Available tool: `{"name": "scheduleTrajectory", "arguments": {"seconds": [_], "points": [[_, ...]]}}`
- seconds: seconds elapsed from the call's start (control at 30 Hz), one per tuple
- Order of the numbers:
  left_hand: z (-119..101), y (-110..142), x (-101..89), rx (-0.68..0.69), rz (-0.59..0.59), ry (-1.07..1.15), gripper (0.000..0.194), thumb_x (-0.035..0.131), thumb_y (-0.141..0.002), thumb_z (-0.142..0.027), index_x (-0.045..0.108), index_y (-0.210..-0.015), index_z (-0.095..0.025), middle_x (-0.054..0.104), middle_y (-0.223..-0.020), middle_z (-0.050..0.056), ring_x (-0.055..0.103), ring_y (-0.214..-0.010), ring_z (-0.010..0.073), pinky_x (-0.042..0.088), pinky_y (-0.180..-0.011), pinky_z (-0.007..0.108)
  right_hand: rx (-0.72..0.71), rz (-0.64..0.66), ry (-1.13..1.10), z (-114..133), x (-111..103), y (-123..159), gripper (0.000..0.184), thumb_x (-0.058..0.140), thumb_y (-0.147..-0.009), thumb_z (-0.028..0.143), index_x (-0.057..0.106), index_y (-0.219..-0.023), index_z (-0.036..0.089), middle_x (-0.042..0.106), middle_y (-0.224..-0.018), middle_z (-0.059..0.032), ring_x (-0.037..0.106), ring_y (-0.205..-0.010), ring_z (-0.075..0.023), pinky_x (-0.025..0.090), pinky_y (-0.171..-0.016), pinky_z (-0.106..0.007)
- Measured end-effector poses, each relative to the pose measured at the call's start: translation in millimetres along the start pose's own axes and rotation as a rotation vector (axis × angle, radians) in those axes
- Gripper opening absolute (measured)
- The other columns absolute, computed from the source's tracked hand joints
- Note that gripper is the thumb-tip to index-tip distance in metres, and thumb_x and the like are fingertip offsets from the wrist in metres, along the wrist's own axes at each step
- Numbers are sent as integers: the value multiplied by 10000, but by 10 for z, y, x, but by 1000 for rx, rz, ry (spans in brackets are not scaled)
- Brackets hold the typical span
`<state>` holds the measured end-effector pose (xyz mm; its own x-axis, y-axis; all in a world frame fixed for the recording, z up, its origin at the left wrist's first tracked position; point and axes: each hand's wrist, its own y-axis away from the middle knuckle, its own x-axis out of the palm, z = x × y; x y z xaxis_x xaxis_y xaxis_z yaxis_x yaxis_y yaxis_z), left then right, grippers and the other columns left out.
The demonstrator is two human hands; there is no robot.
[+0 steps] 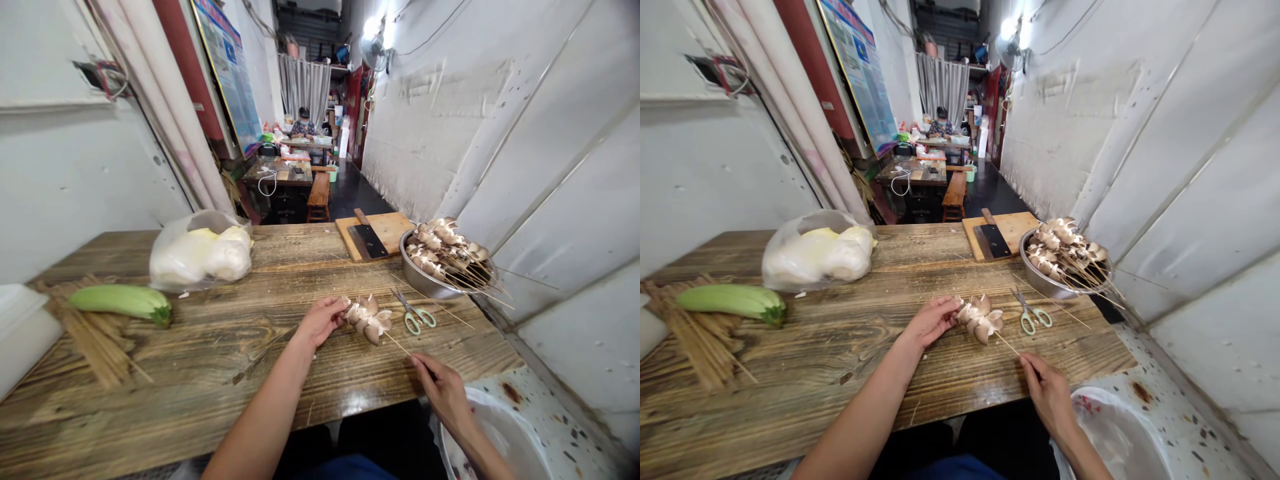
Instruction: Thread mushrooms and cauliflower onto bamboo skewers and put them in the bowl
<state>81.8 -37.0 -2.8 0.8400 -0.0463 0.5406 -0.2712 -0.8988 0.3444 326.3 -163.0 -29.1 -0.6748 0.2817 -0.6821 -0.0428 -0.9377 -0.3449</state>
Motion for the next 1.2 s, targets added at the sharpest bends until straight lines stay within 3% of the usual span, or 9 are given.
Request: {"name": "scheduleTrajectory", "arguments": {"seconds": [0.2, 0.43, 0.6, 0.8, 1.07, 1.2], "points": [[-37, 23, -31, -40, 93, -101, 242, 782, -541, -187, 565, -625, -121, 582, -630, -2, 535, -575, 74, 420, -583, 208, -40, 22, 50, -66, -97, -12, 318, 457, -870, 398, 708, -895, 203, 727, -862, -67, 687, -784, -217, 555, -738, -310], [-93, 78, -14, -25, 162, -149, 256, 786, -522, -186, 573, -645, -115, 566, -599, -22, 496, -533, 51, 366, -532, 187, -111, 80, 67, -87, -174, -5, 287, 457, -882, 349, 705, -902, 206, 724, -876, -62, 685, -789, -211, 552, -720, -295], [-95, 77, -24, -61, 170, -154, 254, 789, -519, -192, 586, -649, -112, 599, -637, 7, 537, -578, 78, 415, -588, 215, -100, 86, 73, -76, -183, 10, 290, 452, -883, 349, 704, -896, 206, 725, -872, -66, 686, -777, -213, 553, -700, -292], [-107, 62, -50, -56, 172, -140, 215, 791, -539, -192, 620, -633, -102, 580, -601, 5, 502, -547, 62, 380, -547, 199, -107, 73, 69, -74, -212, 9, 292, 453, -879, 348, 706, -886, 203, 726, -865, -67, 687, -777, -210, 553, -709, -291], [-92, 72, -34, -70, 240, -138, 242, 789, -554, -197, 667, -734, -91, 606, -647, 18, 513, -564, 61, 393, -570, 200, -121, 90, 76, -110, -203, 19, 281, 457, -878, 343, 703, -901, 209, 725, -875, -64, 685, -787, -207, 552, -718, -297], [-64, 43, -31, -51, 171, -125, 300, 801, -526, -182, 666, -784, -113, 624, -687, 21, 538, -580, 70, 406, -574, 203, -127, 71, 69, -98, -202, 20, 289, 462, -875, 359, 705, -886, 204, 728, -854, -63, 689, -759, -203, 557, -705, -290]]}}
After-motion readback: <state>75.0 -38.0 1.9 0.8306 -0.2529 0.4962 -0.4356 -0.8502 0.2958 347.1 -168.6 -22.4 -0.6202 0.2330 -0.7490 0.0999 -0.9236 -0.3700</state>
